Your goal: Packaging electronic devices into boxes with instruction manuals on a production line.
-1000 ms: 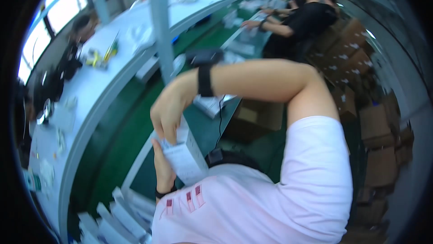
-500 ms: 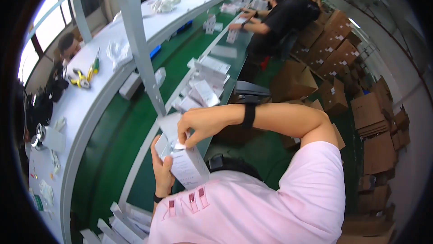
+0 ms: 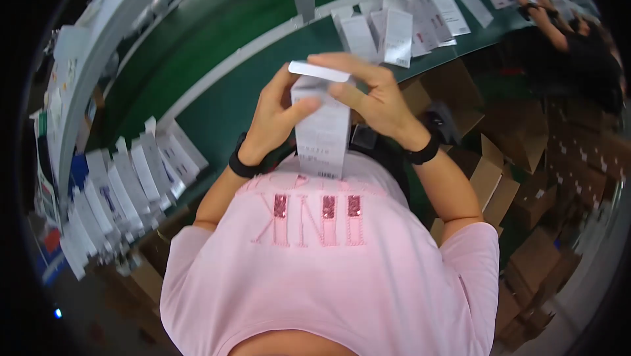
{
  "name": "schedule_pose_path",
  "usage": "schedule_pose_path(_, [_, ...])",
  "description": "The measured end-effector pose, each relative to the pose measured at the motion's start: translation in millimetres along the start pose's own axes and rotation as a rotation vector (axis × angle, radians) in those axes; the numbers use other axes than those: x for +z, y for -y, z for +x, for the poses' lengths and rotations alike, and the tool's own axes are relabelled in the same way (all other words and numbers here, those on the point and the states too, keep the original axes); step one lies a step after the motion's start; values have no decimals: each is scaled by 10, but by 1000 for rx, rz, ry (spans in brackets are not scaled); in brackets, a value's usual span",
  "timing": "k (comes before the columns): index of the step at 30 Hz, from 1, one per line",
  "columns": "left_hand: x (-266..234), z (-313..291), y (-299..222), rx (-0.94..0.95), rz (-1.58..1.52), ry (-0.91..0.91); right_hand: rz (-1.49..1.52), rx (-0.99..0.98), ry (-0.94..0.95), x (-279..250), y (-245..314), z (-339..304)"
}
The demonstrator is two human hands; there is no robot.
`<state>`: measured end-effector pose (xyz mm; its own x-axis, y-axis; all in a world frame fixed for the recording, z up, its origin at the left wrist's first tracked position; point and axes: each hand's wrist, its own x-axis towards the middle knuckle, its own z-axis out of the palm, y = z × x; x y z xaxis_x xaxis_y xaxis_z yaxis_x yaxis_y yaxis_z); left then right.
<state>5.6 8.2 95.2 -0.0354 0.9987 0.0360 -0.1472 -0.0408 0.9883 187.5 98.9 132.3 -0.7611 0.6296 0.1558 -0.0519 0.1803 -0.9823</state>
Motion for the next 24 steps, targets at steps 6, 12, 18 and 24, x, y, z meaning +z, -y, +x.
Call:
schedule_pose_path(6, [571,330,73,-88,-47,-202,30,165,-1,-666,-72,-41])
schedule_pose_path(12, [889,542,153,-46,-34,-187,-207,17,232,-1135,-8,-70])
schedule_pose_path(18, [990,838,301,-26,38,-174,-431,62,149,-1365,36,-168])
schedule_pose_path(24, [637,874,-68,-156,-91,-20,-359,28,-121,-1758,322,-246])
